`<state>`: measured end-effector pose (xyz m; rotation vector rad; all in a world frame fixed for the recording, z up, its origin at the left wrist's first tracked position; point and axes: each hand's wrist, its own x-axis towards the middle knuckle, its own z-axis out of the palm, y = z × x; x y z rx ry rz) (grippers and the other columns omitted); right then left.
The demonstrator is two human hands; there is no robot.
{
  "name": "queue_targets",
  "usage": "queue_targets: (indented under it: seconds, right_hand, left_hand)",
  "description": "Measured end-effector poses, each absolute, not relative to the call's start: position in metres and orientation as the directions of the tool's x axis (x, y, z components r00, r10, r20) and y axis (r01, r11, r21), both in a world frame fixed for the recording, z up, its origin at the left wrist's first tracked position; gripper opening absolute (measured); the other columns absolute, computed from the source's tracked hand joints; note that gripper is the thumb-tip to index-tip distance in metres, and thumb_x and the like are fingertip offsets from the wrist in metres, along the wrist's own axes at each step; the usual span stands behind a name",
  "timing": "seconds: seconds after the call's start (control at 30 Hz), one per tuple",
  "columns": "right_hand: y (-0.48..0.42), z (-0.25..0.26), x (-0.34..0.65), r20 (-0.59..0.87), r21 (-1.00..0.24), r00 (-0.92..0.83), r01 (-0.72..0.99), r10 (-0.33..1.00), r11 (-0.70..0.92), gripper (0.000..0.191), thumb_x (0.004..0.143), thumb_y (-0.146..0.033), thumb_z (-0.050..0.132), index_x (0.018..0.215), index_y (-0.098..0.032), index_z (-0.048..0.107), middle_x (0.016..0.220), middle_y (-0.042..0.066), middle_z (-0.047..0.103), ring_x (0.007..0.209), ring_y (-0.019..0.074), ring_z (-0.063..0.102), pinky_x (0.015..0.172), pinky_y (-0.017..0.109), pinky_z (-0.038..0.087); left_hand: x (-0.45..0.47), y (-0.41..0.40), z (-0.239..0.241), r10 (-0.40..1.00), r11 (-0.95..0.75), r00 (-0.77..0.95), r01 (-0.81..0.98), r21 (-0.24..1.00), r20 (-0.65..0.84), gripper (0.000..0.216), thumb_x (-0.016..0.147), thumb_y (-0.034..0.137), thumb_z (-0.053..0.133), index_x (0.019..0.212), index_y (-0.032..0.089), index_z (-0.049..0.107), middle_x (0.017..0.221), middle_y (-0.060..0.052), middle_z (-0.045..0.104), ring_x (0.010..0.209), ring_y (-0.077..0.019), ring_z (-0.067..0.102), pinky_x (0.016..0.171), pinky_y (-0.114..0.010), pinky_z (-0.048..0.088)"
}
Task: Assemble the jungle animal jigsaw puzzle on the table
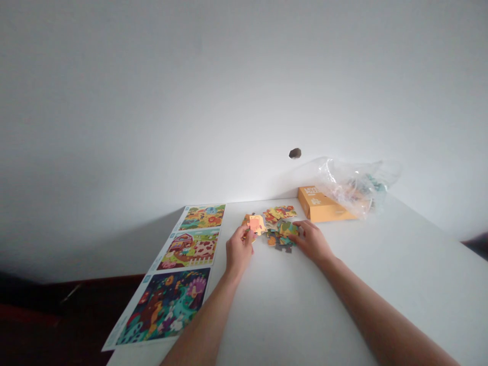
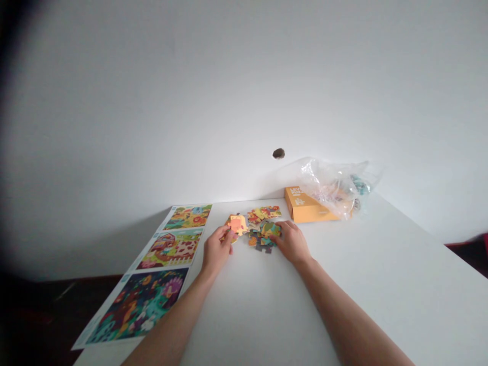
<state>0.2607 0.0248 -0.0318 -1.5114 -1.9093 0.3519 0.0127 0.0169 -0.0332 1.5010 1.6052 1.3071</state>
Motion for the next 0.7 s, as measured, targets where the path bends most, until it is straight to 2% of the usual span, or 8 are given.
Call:
queue_targets:
  seconds: [0.2, 0.4, 0.53, 0.7]
  right_hand:
    - [0.0261, -0.0355, 0.2598, 0.374, -0.62, -0.095, 0.714, 0.922, 0.325, 0.032, 0.081, -0.033, 0.067, 0.11, -0.021, 0.065, 0.103, 0.007, 0.068, 0.083, 0.0197, 0.061, 0.079, 0.033, 0.049]
    - [0.026, -0.0365, 0.2592, 0.388, -0.612, -0.072, 0.725, 0.919, 0.316, 0.034, 0.079, -0.034, 0.068, 0.111, -0.022, 0.066, 0.096, 0.007, 0.068, 0.085, 0.0214, 0.061, 0.08, 0.035, 0.049]
    - [0.0262, -0.0369, 0.2592, 0.389, -0.622, -0.065, 0.717, 0.919, 0.314, 0.034, 0.081, -0.034, 0.067, 0.113, -0.022, 0.066, 0.096, 0.007, 0.069, 0.086, 0.0216, 0.062, 0.081, 0.036, 0.049]
    - [0.0253, -0.0352, 0.259, 0.451, -0.614, -0.072, 0.699, 0.89, 0.368, 0.034, 0.082, -0.037, 0.067, 0.113, -0.022, 0.066, 0.106, 0.009, 0.069, 0.1, 0.0255, 0.061, 0.089, 0.04, 0.049]
  left_hand:
    - [0.0132, 0.0143, -0.0268, 0.951, -0.123, -0.216, 0.395, 0.91, 0.222, 0.031, 0.088, 0.046, 0.052, 0.09, 0.016, 0.061, 0.077, -0.004, 0.071, 0.037, -0.0081, 0.051, 0.038, -0.019, 0.037]
    - [0.0108, 0.0168, -0.0309, 0.915, -0.169, -0.258, 0.451, 0.876, 0.309, 0.03, 0.087, 0.046, 0.053, 0.084, 0.018, 0.062, 0.073, -0.003, 0.069, 0.056, -0.0141, 0.062, 0.047, -0.019, 0.042]
    - [0.0111, 0.017, -0.0286, 0.906, -0.173, -0.27, 0.465, 0.868, 0.325, 0.029, 0.087, 0.046, 0.053, 0.078, 0.019, 0.061, 0.07, -0.003, 0.068, 0.063, -0.0159, 0.063, 0.05, -0.019, 0.044]
    - [0.0128, 0.0156, -0.0261, 0.912, -0.195, -0.254, 0.421, 0.886, 0.321, 0.031, 0.086, 0.047, 0.056, 0.076, 0.017, 0.058, 0.068, -0.001, 0.063, 0.06, -0.0132, 0.06, 0.053, -0.019, 0.045]
